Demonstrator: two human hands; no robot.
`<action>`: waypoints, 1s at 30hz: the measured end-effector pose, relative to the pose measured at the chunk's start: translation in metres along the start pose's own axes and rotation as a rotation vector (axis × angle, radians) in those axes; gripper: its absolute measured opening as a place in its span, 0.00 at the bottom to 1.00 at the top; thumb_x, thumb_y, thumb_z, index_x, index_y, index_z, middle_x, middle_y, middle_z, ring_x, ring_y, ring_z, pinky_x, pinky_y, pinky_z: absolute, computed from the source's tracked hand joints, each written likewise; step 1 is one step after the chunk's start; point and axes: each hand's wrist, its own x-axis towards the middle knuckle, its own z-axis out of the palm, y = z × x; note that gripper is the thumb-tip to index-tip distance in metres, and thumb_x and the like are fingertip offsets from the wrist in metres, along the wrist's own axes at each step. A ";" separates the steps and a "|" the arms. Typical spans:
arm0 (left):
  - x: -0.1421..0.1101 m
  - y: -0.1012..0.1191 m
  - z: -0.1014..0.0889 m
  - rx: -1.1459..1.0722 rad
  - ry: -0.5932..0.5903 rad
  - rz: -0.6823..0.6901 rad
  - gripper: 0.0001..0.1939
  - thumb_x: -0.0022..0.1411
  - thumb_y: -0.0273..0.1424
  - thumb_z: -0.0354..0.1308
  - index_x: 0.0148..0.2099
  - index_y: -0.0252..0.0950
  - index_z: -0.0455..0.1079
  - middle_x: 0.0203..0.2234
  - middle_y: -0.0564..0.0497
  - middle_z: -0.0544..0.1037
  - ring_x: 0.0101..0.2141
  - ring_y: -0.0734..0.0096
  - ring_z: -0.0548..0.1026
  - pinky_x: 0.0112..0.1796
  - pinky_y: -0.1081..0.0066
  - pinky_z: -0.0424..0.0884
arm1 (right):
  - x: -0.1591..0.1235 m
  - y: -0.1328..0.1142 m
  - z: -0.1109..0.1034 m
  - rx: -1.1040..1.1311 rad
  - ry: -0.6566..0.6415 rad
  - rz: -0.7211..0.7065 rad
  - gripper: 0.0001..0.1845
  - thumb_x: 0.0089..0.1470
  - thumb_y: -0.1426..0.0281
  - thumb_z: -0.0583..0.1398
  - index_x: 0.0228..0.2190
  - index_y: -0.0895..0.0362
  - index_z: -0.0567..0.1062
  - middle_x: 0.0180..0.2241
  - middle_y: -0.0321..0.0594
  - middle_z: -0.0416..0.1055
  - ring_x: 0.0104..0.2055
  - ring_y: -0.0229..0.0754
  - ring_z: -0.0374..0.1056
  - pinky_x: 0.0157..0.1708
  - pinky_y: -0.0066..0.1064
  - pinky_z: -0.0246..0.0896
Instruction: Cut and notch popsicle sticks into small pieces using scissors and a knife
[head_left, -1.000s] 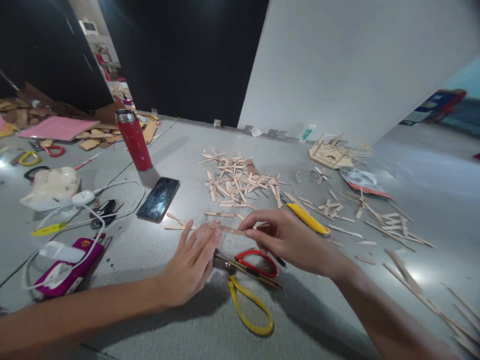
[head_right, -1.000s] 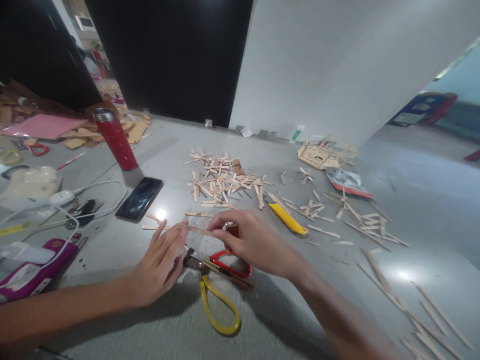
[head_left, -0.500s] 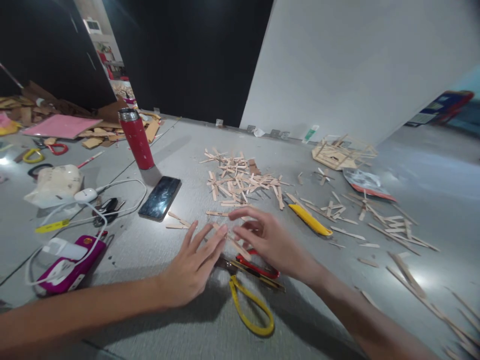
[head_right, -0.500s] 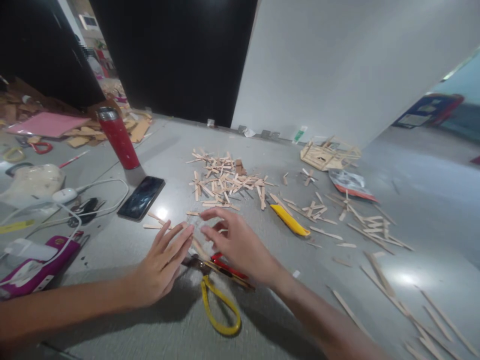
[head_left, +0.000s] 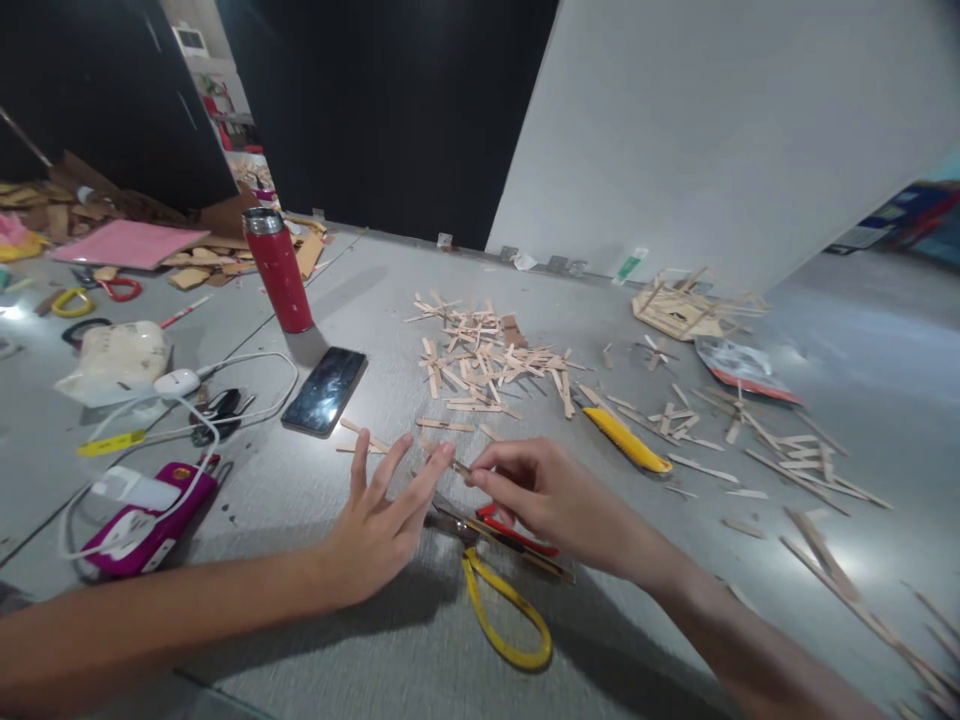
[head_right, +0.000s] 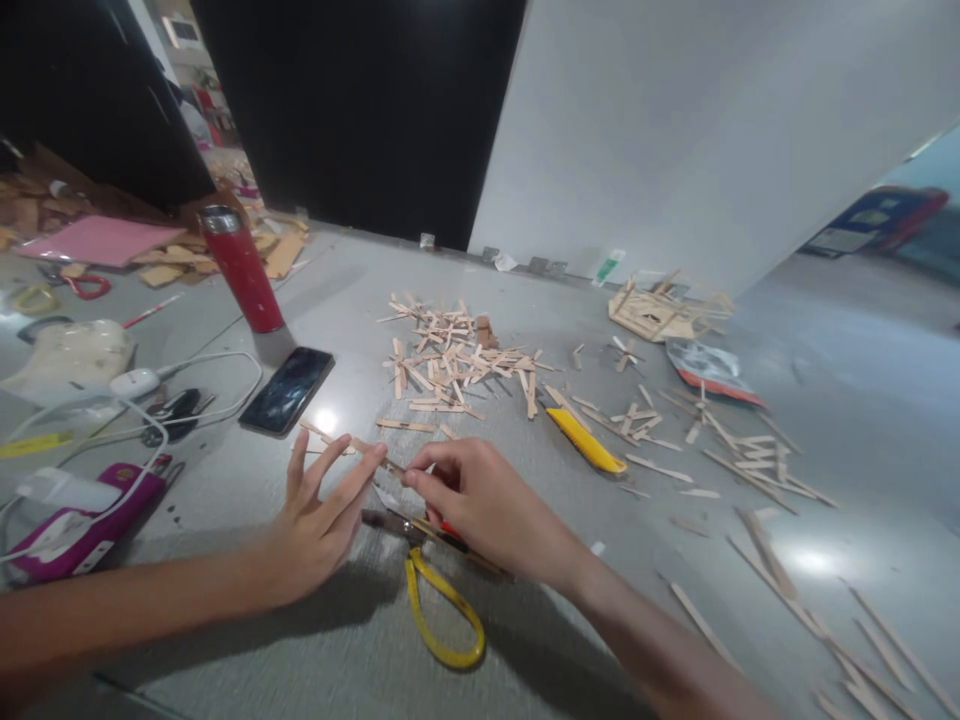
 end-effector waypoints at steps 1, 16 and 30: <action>0.000 0.000 0.000 -0.001 0.001 -0.005 0.20 0.63 0.15 0.55 0.54 0.31 0.77 0.65 0.45 0.71 0.74 0.43 0.43 0.71 0.34 0.39 | 0.000 0.000 -0.001 -0.001 0.004 -0.008 0.16 0.64 0.60 0.58 0.29 0.54 0.78 0.19 0.31 0.67 0.21 0.36 0.59 0.22 0.29 0.51; 0.002 0.000 0.002 -0.005 -0.014 -0.053 0.24 0.65 0.20 0.55 0.64 0.23 0.69 0.63 0.36 0.73 0.73 0.43 0.47 0.71 0.36 0.37 | -0.003 -0.002 -0.017 -0.166 0.125 0.037 0.16 0.66 0.60 0.56 0.30 0.54 0.76 0.18 0.32 0.70 0.16 0.36 0.62 0.20 0.28 0.56; 0.003 -0.001 0.005 -0.139 0.049 0.016 0.16 0.64 0.15 0.54 0.49 0.32 0.77 0.57 0.37 0.78 0.63 0.49 0.69 0.69 0.35 0.45 | 0.029 0.084 -0.087 -0.771 0.154 0.520 0.09 0.66 0.69 0.62 0.35 0.61 0.80 0.28 0.40 0.79 0.29 0.41 0.76 0.32 0.32 0.70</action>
